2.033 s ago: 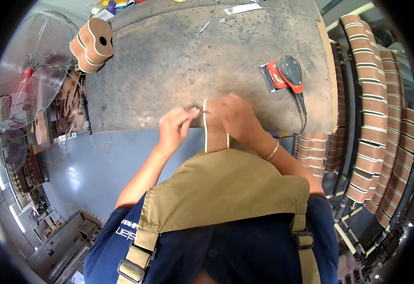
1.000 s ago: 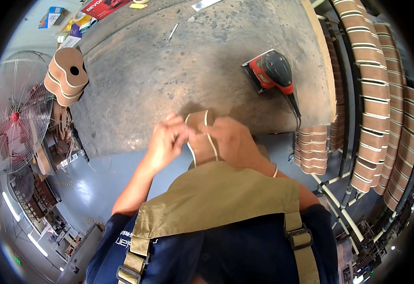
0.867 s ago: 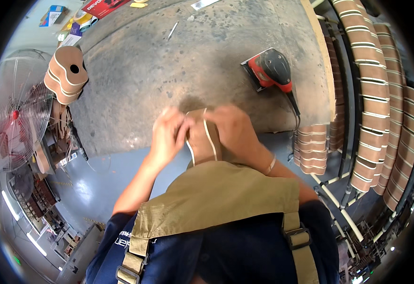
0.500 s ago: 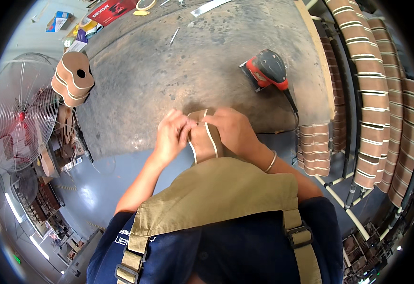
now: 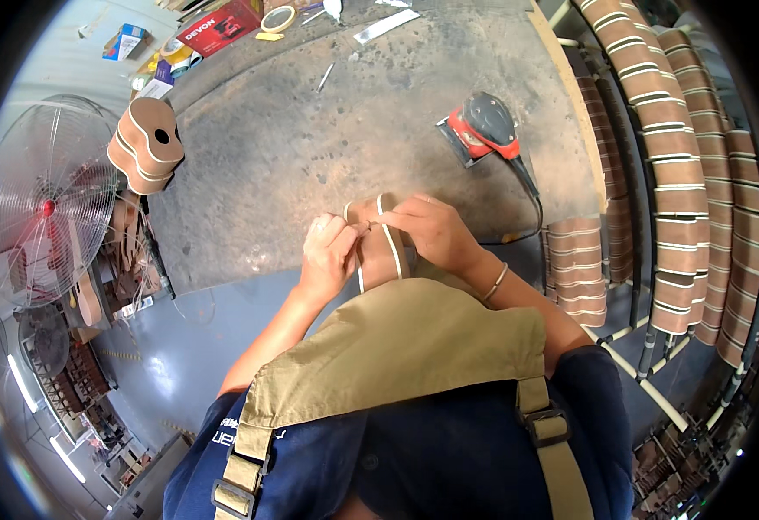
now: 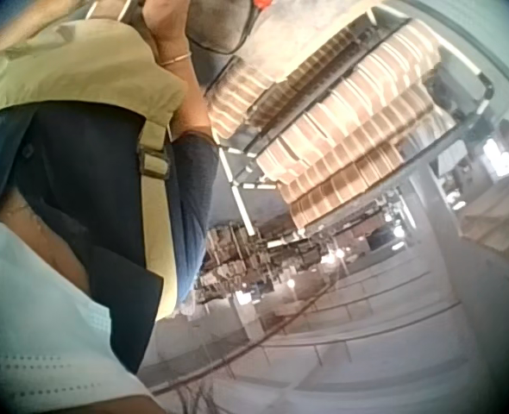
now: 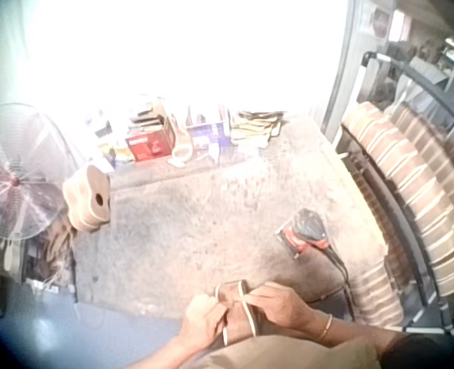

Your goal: The person sands the sides of a wooden instrument body and marks the edges with a tool, then checks the alignment of the wooden components at the workbench.

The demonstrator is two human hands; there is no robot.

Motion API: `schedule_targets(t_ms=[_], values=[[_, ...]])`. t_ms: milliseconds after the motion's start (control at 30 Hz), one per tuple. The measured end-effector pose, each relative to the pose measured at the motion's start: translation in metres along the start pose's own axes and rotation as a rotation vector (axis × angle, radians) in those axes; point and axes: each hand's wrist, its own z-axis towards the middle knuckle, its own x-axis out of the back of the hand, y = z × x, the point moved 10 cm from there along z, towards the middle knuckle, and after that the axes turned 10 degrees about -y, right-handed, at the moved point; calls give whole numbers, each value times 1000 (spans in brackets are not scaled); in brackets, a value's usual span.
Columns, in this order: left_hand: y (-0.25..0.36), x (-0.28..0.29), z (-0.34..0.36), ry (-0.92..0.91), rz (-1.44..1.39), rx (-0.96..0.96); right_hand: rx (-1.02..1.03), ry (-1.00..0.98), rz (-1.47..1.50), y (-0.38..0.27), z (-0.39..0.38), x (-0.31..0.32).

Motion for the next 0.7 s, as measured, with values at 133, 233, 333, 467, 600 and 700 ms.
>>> schedule_targets(t_ms=[133,233,333,467,600,700], values=[[-30,3,31,-17,-26,164,-45,58,78,49,27,-7],[-50,1,38,-64,-82,230,-151,-139,74,62,37,-21],[-26,6,17,-65,-21,107,-7,-16,-29,21,10,-9],[15,-5,-13,-96,-13,-67,61,26,-96,-14,-36,-11],[22,-8,-13,-220,-209,-60,-28,-128,24,-16,-48,-17],[5,6,6,-140,-211,61,-48,-47,38,1,-24,4]])
